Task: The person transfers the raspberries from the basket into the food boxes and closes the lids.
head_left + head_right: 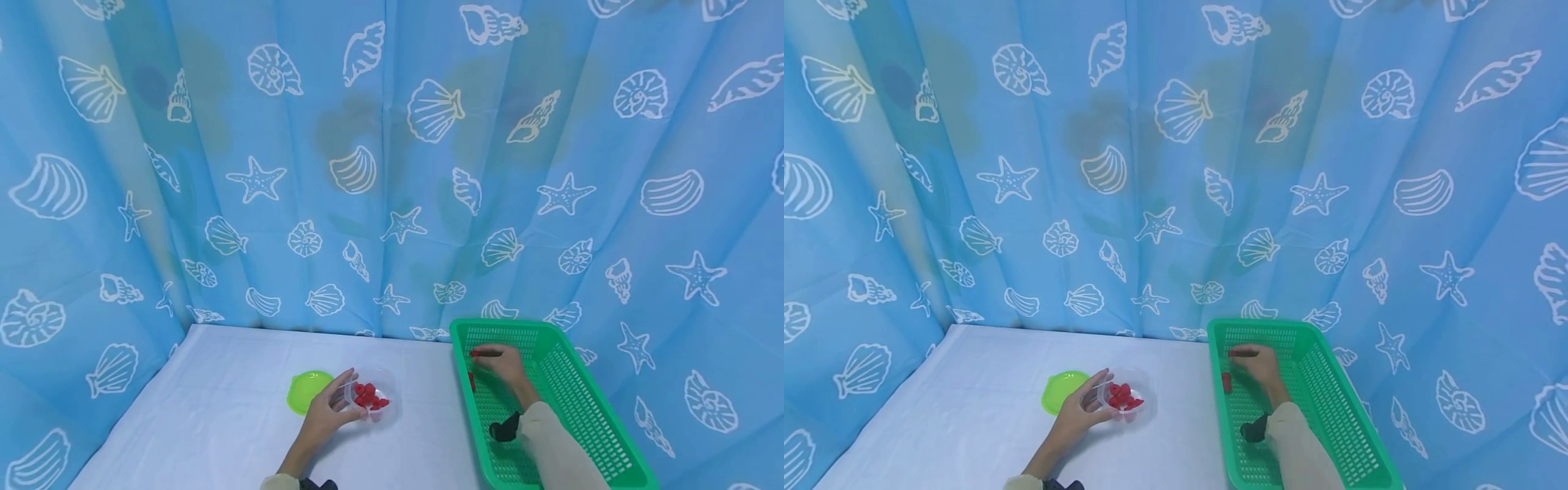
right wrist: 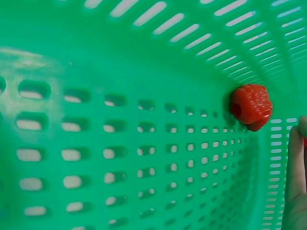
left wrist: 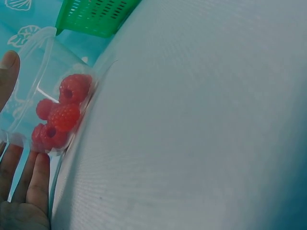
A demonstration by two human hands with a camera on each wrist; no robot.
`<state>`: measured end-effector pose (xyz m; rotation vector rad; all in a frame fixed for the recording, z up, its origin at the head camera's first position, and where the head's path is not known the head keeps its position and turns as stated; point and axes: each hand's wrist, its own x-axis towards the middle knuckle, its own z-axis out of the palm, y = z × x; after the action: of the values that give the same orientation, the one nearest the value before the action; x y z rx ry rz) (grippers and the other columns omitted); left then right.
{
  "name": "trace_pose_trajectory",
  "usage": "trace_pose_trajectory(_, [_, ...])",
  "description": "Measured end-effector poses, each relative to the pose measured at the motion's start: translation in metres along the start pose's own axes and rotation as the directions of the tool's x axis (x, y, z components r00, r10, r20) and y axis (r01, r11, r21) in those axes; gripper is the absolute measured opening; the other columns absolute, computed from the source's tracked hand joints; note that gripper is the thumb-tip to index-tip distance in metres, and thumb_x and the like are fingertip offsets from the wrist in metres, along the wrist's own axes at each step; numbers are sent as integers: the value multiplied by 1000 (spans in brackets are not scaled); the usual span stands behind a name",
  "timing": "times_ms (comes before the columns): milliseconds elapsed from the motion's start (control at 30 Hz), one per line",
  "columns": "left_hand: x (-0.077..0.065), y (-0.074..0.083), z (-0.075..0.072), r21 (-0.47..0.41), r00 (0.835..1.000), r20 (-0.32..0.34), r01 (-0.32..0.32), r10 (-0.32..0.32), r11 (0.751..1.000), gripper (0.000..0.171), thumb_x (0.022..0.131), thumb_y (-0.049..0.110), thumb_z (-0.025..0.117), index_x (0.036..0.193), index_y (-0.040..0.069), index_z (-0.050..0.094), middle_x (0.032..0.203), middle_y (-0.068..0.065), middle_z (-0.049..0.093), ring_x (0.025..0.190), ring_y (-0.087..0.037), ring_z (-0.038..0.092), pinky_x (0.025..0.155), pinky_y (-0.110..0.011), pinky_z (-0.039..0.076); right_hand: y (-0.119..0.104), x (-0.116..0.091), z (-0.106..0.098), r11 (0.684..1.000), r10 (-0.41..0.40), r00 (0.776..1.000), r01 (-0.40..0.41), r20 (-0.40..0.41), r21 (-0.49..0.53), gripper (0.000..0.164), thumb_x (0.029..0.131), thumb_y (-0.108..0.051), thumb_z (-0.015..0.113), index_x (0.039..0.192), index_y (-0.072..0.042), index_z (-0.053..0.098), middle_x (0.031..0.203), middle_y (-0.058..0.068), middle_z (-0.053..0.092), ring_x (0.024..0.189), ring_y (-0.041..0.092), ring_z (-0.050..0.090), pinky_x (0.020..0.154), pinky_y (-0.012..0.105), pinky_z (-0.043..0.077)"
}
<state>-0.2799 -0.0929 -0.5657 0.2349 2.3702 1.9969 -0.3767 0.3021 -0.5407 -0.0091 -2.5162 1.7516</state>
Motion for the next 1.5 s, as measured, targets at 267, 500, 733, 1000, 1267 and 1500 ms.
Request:
trace_pose_trajectory(267, [6,-13,1,-18,1000,-17,-12,11,1000,84,76,24,85,148,16,42,145,-9,50,135,-34,43,106,-44,39,-21,5,-4,989,-114,993,113,-14,-101,28,88,-15,74,113,-3,71,108,13,70,98,25,65,80,37,57])
trace_pose_trajectory(500, [12,-25,-1,-5,999,-29,-17,17,1000,87,73,33,86,148,20,43,144,-5,50,134,-32,44,105,-43,41,-61,12,-5,971,-196,980,196,19,-134,29,89,-21,73,114,-8,71,109,10,70,103,26,64,85,43,55])
trace_pose_trajectory(733, [11,-24,-3,6,999,-29,-17,18,1000,88,72,36,87,147,20,44,143,-6,51,134,-33,44,104,-45,42,-104,14,4,952,-270,958,281,97,-122,30,88,-27,74,114,-12,71,110,4,70,113,26,59,91,45,53])
trace_pose_trajectory(1000, [10,-27,-5,-2,1000,-27,-12,11,1000,87,73,33,86,148,19,44,144,-7,51,134,-34,44,104,-45,41,-148,16,43,925,-380,905,375,191,61,27,87,-16,75,111,-3,72,109,10,70,107,27,63,83,32,57])
trace_pose_trajectory(1267, [11,-26,-3,-1,999,-27,-26,26,1000,87,73,31,86,147,18,44,143,-7,52,133,-34,45,105,-44,41,-167,9,89,899,-434,871,435,229,48,23,86,-14,75,108,-6,73,105,2,69,101,23,65,80,33,59])
trace_pose_trajectory(1500, [11,-23,3,-5,999,-29,-21,21,1000,87,75,31,85,149,18,42,144,-9,50,134,-36,43,104,-48,42,-162,-7,116,920,-390,887,384,247,74,23,84,-14,77,107,-12,75,107,0,69,105,22,64,84,35,57])
